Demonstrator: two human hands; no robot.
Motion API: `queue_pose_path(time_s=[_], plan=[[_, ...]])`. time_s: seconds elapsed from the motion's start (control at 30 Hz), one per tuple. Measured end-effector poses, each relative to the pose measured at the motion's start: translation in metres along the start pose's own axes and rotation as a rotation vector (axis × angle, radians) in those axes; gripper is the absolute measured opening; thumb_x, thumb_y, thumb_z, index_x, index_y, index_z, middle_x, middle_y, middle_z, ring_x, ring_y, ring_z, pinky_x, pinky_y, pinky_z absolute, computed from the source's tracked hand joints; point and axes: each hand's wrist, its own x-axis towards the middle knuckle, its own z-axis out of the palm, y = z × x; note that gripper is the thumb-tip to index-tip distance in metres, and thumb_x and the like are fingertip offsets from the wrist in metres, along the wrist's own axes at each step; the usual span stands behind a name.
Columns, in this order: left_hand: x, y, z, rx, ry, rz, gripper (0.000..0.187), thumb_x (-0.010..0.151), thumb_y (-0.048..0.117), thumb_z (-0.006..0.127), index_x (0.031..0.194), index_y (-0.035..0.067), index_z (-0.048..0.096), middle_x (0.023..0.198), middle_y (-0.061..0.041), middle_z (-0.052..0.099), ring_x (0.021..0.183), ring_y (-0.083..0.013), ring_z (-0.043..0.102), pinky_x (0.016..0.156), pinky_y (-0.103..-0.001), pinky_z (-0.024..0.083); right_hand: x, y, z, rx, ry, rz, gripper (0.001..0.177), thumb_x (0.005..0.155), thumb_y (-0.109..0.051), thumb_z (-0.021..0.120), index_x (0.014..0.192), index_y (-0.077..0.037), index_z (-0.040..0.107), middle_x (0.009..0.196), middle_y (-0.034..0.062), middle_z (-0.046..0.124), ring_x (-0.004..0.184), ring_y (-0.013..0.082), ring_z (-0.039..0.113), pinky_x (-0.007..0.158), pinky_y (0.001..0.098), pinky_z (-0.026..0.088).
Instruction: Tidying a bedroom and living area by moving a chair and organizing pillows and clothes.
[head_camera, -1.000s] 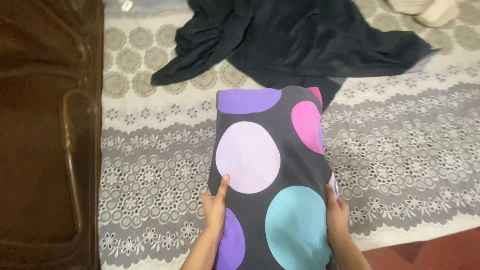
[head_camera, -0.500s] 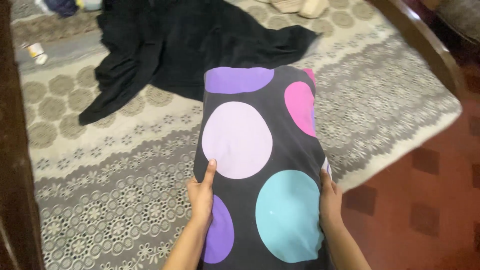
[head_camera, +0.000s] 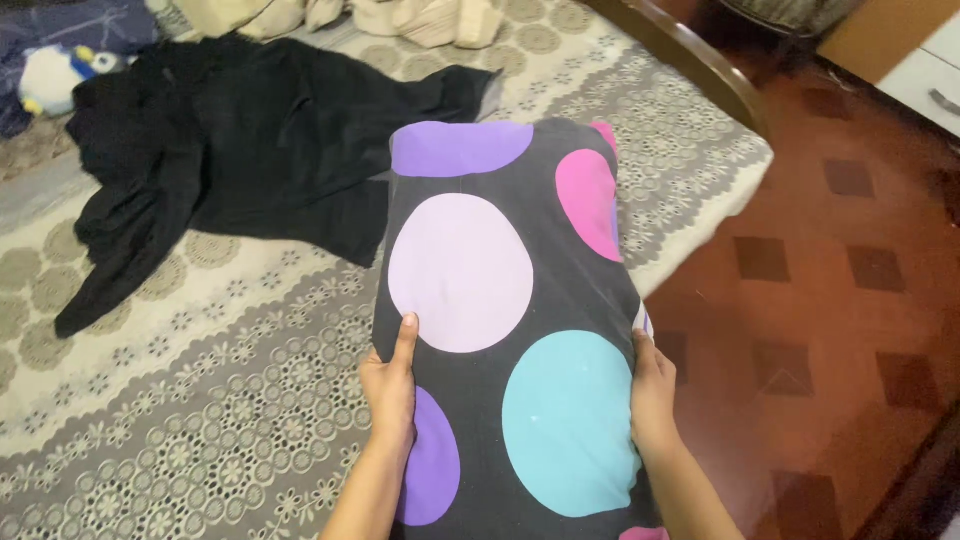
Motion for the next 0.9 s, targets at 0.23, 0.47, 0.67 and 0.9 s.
queue_pose_path(time_s=[0.23, 0.47, 0.67, 0.9], plan=[[-0.043, -0.006, 0.071, 0.014, -0.091, 0.006, 0.044, 0.086, 0.043, 0.077, 0.101, 0.002, 0.078, 0.095, -0.002, 0.076, 0.085, -0.0099, 0.065, 0.079, -0.026, 0.050, 0.020, -0.004, -0.078, 0.064, 0.085, 0.031, 0.048, 0.105, -0.037, 0.050, 0.100, 0.007, 0.067, 0.092, 0.0115, 0.069, 0.081, 0.0158, 0.062, 0.075, 0.0320, 0.051], [-0.056, -0.029, 0.128, 0.105, -0.194, 0.000, 0.051, 0.092, 0.045, 0.079, 0.095, -0.007, 0.074, 0.089, -0.008, 0.072, 0.080, -0.0148, 0.062, 0.077, -0.030, 0.050, 0.020, -0.021, -0.135, 0.077, 0.233, 0.080, 0.052, 0.103, -0.039, 0.049, 0.108, 0.008, 0.069, 0.101, 0.0177, 0.072, 0.090, 0.0217, 0.065, 0.084, 0.0343, 0.051], [-0.069, -0.027, 0.182, 0.094, -0.314, 0.025, 0.043, 0.088, 0.044, 0.075, 0.098, 0.001, 0.078, 0.095, -0.004, 0.077, 0.083, -0.0097, 0.065, 0.078, -0.026, 0.051, 0.026, -0.013, -0.183, 0.115, 0.342, 0.031, 0.050, 0.103, -0.040, 0.051, 0.110, 0.006, 0.067, 0.106, 0.0147, 0.069, 0.097, 0.0195, 0.062, 0.086, 0.0330, 0.049], [-0.067, -0.041, 0.249, 0.102, -0.466, -0.021, 0.043, 0.090, 0.043, 0.075, 0.094, 0.000, 0.078, 0.092, -0.005, 0.076, 0.080, -0.0107, 0.064, 0.075, -0.026, 0.050, 0.043, -0.015, -0.226, 0.223, 0.446, -0.002, 0.048, 0.104, -0.039, 0.051, 0.107, 0.006, 0.069, 0.100, 0.0126, 0.069, 0.088, 0.0181, 0.061, 0.080, 0.0316, 0.049]])
